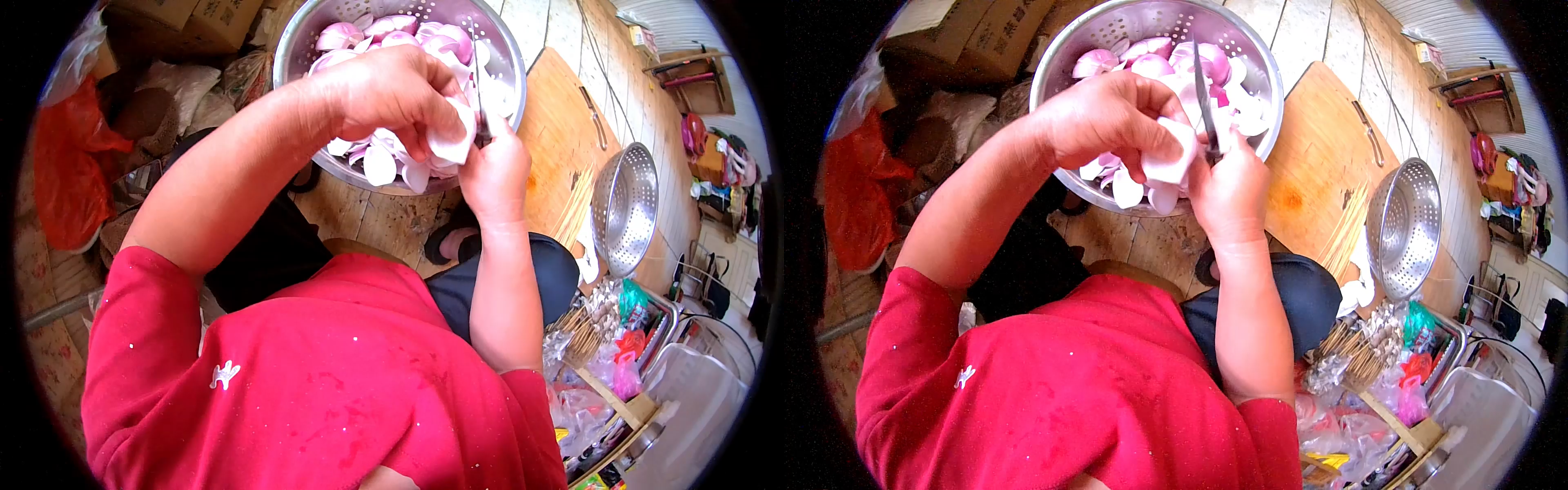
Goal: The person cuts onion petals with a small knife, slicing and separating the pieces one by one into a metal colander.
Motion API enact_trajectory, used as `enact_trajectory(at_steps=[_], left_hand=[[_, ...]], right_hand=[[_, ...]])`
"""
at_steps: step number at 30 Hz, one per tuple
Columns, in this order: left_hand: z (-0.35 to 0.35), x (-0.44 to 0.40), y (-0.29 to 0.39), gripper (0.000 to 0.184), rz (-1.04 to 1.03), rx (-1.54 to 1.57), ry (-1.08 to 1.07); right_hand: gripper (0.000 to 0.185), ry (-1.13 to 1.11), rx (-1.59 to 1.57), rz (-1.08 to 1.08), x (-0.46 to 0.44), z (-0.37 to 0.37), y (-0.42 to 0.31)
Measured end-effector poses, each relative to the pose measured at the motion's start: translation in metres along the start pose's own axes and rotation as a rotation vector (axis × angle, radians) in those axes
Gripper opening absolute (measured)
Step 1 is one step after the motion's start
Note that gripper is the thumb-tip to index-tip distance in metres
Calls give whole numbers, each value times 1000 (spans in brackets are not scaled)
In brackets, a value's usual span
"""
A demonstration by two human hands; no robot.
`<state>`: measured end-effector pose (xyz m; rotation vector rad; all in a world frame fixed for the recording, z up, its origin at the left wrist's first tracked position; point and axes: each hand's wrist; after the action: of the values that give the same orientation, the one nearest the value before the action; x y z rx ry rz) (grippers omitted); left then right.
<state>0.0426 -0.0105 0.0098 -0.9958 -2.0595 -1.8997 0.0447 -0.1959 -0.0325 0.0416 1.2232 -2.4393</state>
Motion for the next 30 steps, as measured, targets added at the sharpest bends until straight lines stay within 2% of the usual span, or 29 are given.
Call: enact_trajectory(at_steps=[4, 6, 8, 10, 15, 18, 23, 25, 27, 28, 30], left_hand=[[-3, -4, -2, 25, -56, 12, 16], [2, -5, -2, 28, -107, -5, 82], [5, -4, 1, 29, -123, 11, 86], [5, -3, 2, 32, -140, 39, 99], [8, -9, 0, 29, -212, 74, 134], [12, -10, 3, 24, -213, 102, 252], [34, -15, 5, 27, -320, 225, 423], [35, -13, 8, 28, -327, 236, 490], [40, -16, 7, 30, -343, 240, 477], [41, -17, 8, 31, -349, 241, 472], [42, -21, 10, 32, -356, 242, 463]], right_hand=[[21, 33, 64, -59, -10, 5, -4], [23, 19, -86, -242, -13, 6, 5], [27, 37, -97, -255, -14, 7, 6], [41, 64, -115, -263, -15, 10, 5], [42, 69, -160, -265, -12, 18, 10], [41, 106, -177, -258, -7, 26, 17], [40, 193, -110, -441, 2, 39, 48], [45, 232, -78, -494, 5, 38, 75], [52, 258, 93, -552, 9, 34, 107], [61, 213, 96, -582, 10, 33, 117], [63, 175, 179, -622, 13, 26, 132]])
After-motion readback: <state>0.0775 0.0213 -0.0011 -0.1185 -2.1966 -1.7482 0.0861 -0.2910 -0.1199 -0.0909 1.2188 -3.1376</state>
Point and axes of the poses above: each hand's wrist, its own x-axis away from the middle knuckle, its own z-axis out of the back of the hand, y = z × x, and after that the axes turned 9 degrees about z, right-handed
